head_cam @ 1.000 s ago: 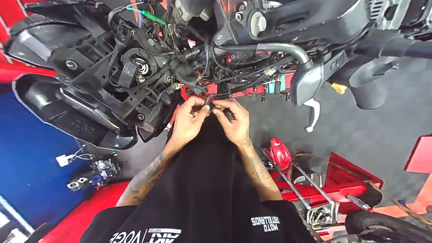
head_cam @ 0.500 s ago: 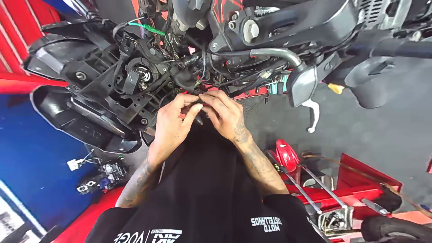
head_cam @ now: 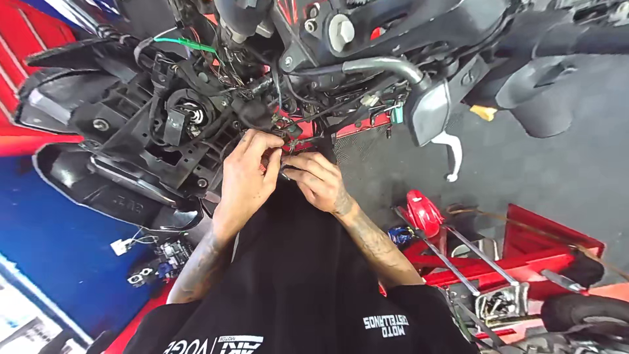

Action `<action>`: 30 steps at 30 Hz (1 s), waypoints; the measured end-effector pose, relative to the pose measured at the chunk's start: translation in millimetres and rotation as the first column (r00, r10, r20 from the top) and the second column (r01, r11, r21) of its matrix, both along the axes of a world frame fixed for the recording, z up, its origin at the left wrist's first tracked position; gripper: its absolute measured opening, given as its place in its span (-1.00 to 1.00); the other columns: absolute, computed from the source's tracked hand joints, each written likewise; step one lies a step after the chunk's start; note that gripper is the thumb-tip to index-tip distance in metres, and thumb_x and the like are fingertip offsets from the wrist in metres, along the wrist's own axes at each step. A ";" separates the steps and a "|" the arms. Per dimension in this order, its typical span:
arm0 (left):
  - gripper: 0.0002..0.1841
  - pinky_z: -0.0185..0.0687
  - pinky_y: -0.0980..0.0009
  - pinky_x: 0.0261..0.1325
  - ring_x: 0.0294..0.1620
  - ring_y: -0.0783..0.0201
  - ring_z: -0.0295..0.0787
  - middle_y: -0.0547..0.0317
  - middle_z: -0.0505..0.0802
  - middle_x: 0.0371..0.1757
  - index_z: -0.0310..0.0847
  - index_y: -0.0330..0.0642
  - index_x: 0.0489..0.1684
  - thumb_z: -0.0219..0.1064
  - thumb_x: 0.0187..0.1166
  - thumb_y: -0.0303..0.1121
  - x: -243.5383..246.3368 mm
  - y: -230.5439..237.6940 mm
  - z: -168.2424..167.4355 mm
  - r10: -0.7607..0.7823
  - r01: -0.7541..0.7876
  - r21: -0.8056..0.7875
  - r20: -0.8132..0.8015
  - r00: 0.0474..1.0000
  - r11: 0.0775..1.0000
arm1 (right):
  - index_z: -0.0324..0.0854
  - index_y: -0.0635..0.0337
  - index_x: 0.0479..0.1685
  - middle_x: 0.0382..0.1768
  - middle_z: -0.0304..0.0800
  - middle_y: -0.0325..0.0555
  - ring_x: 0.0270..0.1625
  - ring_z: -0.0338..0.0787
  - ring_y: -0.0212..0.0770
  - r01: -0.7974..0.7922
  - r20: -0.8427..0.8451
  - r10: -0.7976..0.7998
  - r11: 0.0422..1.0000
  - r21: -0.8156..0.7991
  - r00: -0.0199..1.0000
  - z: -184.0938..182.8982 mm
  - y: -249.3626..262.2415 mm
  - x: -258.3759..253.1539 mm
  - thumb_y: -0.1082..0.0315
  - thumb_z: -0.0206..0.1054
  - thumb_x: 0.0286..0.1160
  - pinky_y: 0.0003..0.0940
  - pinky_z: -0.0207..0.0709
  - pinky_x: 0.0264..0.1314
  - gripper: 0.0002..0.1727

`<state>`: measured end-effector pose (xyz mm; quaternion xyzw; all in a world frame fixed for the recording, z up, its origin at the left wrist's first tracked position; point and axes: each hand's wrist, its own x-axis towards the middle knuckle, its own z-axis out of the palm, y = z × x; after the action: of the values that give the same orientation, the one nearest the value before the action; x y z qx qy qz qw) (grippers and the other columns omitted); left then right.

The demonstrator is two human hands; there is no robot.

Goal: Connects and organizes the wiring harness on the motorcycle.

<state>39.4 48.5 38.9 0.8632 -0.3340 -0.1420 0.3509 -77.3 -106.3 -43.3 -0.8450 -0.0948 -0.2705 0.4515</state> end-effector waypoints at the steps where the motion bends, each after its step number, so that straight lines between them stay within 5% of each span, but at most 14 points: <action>1: -0.77 0.80 0.44 -0.03 -0.09 0.39 0.82 0.10 0.84 0.09 0.75 -0.17 0.11 0.35 0.66 -0.27 -3.0 -1.0 -1.2 0.038 -0.036 0.035 -0.038 0.999 0.999 | 0.85 0.27 -0.10 0.10 0.89 0.13 0.23 0.84 0.02 0.002 0.009 -0.003 0.999 0.049 1.000 -0.1 -1.1 -1.4 0.53 0.30 0.55 -0.13 0.72 0.29 -0.81; 5: -0.54 0.78 0.26 0.17 0.11 0.30 0.85 0.12 0.87 0.16 0.61 -0.13 0.33 0.40 0.62 -0.04 -14.8 -7.5 -11.9 0.079 -0.061 0.145 -0.121 0.990 0.988 | 0.84 0.34 -0.18 -0.07 0.89 0.13 0.04 0.87 -0.09 0.034 -0.049 -0.023 0.971 0.238 0.999 -1.9 -9.5 -8.3 0.56 0.35 0.48 -0.21 0.79 0.13 -0.85; 10: -0.62 0.80 0.36 0.06 0.00 0.34 0.86 0.11 0.89 0.09 0.67 -0.16 0.33 0.44 0.58 -0.26 -24.3 -18.4 -34.0 0.172 -0.174 0.004 -0.175 0.969 0.985 | 0.77 0.43 0.00 -0.14 0.86 0.08 -0.12 0.86 -0.21 0.172 -0.178 -0.112 0.915 0.364 0.978 -4.3 -15.7 -11.4 0.53 0.34 0.55 -0.26 0.81 -0.03 -0.81; 13: -0.66 0.79 0.41 0.12 0.05 0.41 0.82 0.18 0.87 0.13 0.74 -0.09 0.34 0.39 0.62 -0.38 -27.3 -17.8 -38.1 0.153 -0.190 -0.145 -0.233 0.960 0.971 | 0.70 0.41 0.27 -0.25 0.85 -0.02 -0.31 0.81 -0.31 0.242 -0.305 -0.150 0.926 0.291 0.941 9.9 -19.7 0.0 0.47 0.36 0.60 -0.34 0.79 -0.21 -0.68; 16: -0.69 0.76 0.39 0.09 0.03 0.38 0.77 0.15 0.82 0.08 0.79 -0.05 0.31 0.33 0.66 -0.40 -33.2 -15.1 -42.1 0.133 -0.175 -0.188 -0.219 0.967 0.966 | 0.69 0.19 0.40 -0.38 0.84 -0.13 -0.47 0.76 -0.27 0.249 -0.472 -0.197 0.967 0.050 0.859 22.0 -18.2 15.7 0.35 0.40 0.58 -0.25 0.71 -0.34 -0.59; 18: -0.67 0.85 0.37 0.04 -0.01 0.34 0.82 0.13 0.79 0.08 0.72 -0.12 0.37 0.30 0.69 -0.42 -36.5 -12.7 -43.5 0.126 -0.209 -0.229 -0.327 0.937 0.951 | 0.74 0.11 0.35 -0.39 0.88 -0.14 -0.47 0.80 -0.25 0.222 -0.521 -0.170 0.974 0.039 0.837 23.1 -15.6 21.0 0.37 0.38 0.57 -0.19 0.71 -0.35 -0.62; 22: -0.58 0.90 0.31 -0.07 -0.15 0.32 0.87 0.20 0.84 -0.11 0.48 -0.18 0.44 0.38 0.62 -0.45 -38.8 -8.4 -48.1 0.180 -0.315 -0.281 -0.417 0.891 0.907 | 0.76 0.17 0.27 -0.47 0.85 -0.23 -0.59 0.75 -0.38 0.218 -0.561 -0.002 0.923 0.318 0.828 28.6 -15.5 23.5 0.39 0.32 0.68 -0.40 0.72 -0.54 -0.72; 26: -0.63 0.82 0.37 -0.04 -0.15 0.39 0.82 0.23 0.84 -0.12 0.57 -0.17 0.38 0.37 0.62 -0.40 -38.5 -8.5 -49.2 0.194 -0.266 -0.214 -0.307 0.932 0.940 | 0.74 0.22 0.18 -0.50 0.83 -0.23 -0.65 0.72 -0.38 0.299 -0.570 -0.038 0.879 0.371 0.821 33.8 -15.9 24.4 0.36 0.26 0.75 -0.43 0.66 -0.66 -0.77; 30: -0.71 0.74 0.45 -0.12 -0.21 0.49 0.79 0.30 0.86 -0.19 0.67 -0.13 0.19 0.42 0.59 -0.26 -36.8 -11.8 -45.9 0.235 -0.274 -0.150 -0.235 0.943 0.950 | 0.66 0.33 0.04 -0.43 0.83 -0.19 -0.51 0.80 -0.37 0.238 -0.439 -0.059 0.900 0.366 0.897 24.6 -13.8 15.5 0.45 0.35 0.61 -0.40 0.78 -0.50 -0.84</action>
<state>2.6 36.7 -7.0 0.8435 -0.1912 -0.1566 0.4769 -61.8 -120.0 -18.7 -0.7738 0.1292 -0.1320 0.6059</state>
